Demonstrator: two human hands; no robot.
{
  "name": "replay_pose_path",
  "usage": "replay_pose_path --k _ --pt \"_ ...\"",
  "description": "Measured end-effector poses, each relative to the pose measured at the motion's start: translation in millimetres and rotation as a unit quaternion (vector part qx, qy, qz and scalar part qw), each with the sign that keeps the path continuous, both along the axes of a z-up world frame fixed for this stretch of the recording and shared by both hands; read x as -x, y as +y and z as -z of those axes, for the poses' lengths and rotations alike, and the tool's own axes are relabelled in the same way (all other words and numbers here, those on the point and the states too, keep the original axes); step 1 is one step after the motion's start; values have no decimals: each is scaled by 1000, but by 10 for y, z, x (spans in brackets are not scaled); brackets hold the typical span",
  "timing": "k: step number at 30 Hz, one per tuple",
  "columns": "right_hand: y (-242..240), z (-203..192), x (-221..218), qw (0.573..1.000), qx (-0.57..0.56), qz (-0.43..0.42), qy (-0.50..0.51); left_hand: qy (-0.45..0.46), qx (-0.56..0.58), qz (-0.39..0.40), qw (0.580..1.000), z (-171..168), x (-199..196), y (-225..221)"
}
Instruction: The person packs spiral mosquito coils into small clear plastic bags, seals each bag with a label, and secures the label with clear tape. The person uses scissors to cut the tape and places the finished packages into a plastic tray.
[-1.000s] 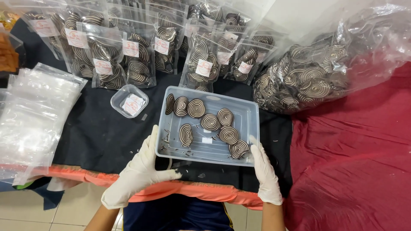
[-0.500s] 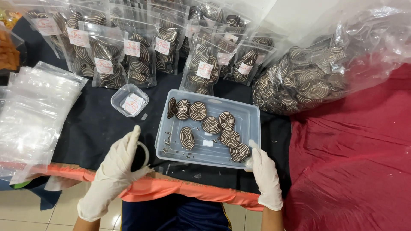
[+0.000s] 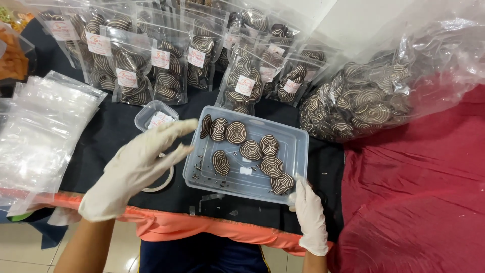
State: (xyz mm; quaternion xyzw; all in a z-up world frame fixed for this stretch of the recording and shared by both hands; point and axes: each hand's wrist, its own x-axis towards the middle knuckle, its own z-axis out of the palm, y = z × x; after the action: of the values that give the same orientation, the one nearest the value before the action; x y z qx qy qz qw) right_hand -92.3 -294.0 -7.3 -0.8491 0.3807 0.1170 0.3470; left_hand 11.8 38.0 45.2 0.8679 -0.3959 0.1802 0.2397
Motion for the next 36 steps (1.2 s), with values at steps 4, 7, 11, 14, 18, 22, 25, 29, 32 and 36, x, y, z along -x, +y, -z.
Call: replay_pose_path --k 4,7,11,14,18,22,25,29,32,36 --pt "-49 102 -11 999 18 -27 -14 392 241 -36 887 -206 -658 -533" --pt "-89 184 15 999 28 -34 -18 369 293 -17 882 485 -1359 -813" --pt "-130 238 1 1000 11 -19 -19 492 299 -113 810 1042 -1855 -1064" --pt "-91 202 4 1000 20 -11 -13 449 311 -132 827 962 -1784 -1097" --pt "129 -192 -80 999 -4 24 35 426 474 -30 770 996 -1793 -1002" --pt "101 -112 -64 999 6 18 33 296 493 -48 817 1250 -2082 -889" --pt "83 -69 -60 1000 2 20 23 243 463 -53 851 1255 -2061 -849" --pt "204 -265 -87 998 -17 41 33 188 406 -55 893 890 -1694 -795" --pt "146 -172 -47 1000 8 11 12 173 334 -95 922 885 -1637 -723" --pt "-97 277 49 996 22 -30 -87 126 349 -70 926 276 -923 -662"
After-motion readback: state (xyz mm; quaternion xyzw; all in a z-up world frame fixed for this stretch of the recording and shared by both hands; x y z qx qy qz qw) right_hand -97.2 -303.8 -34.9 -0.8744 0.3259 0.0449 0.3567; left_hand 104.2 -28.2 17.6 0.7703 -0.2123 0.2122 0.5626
